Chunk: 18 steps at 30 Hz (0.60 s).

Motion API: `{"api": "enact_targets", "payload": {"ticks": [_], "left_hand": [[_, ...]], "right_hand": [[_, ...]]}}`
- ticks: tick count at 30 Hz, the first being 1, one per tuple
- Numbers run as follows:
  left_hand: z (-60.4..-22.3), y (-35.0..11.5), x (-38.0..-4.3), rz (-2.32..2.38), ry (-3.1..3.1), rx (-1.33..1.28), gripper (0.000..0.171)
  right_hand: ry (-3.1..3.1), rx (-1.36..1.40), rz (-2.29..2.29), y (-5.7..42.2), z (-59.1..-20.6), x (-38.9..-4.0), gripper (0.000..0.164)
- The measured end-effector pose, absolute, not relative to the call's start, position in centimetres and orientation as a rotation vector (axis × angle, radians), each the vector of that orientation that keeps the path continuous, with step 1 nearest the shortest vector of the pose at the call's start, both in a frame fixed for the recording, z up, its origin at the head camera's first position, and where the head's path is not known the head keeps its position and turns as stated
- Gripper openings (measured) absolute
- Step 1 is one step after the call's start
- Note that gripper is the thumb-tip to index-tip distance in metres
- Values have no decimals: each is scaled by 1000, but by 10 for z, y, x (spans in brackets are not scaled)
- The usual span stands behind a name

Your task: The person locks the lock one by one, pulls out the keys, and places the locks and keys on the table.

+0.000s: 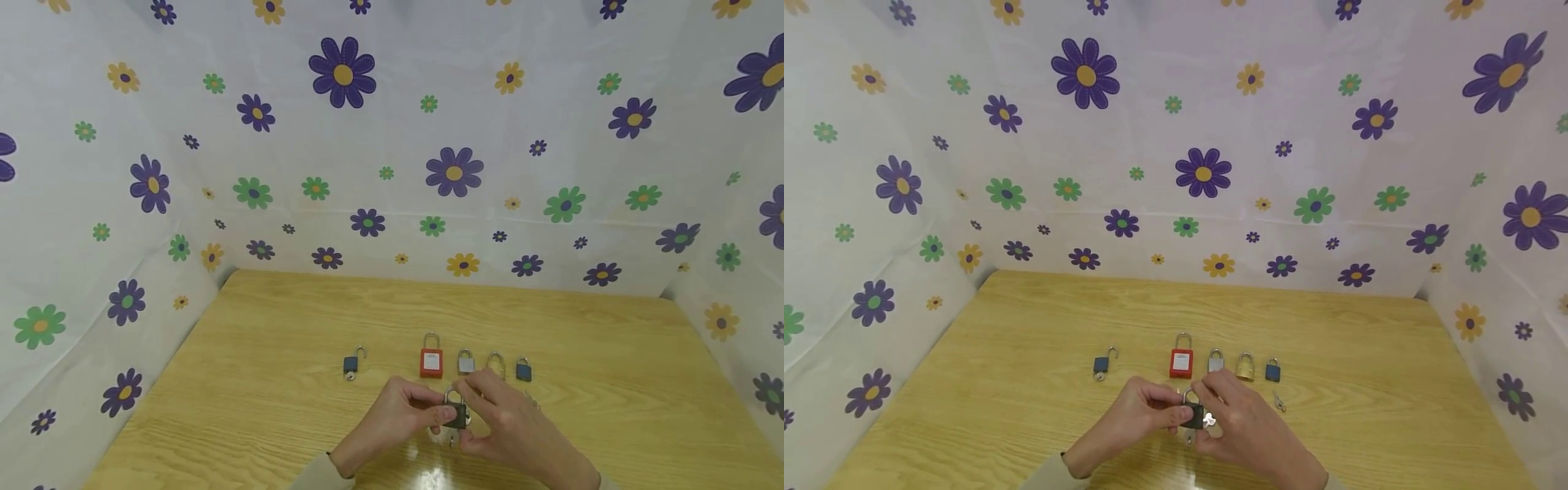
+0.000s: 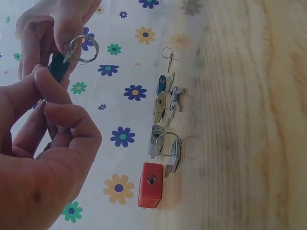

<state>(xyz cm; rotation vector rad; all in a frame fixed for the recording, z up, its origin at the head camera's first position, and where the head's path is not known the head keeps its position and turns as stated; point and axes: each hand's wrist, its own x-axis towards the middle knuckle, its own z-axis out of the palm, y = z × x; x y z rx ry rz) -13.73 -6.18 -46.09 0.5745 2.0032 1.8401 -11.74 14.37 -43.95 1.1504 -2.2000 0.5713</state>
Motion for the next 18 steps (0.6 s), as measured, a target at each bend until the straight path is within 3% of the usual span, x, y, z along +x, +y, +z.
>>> {"api": "enact_targets", "payload": {"ticks": [18], "left_hand": [[-454,-61,-134,1840,2010,556,17]], "right_hand": [[-2186,1163,592,144,-443,-119,51]]}}
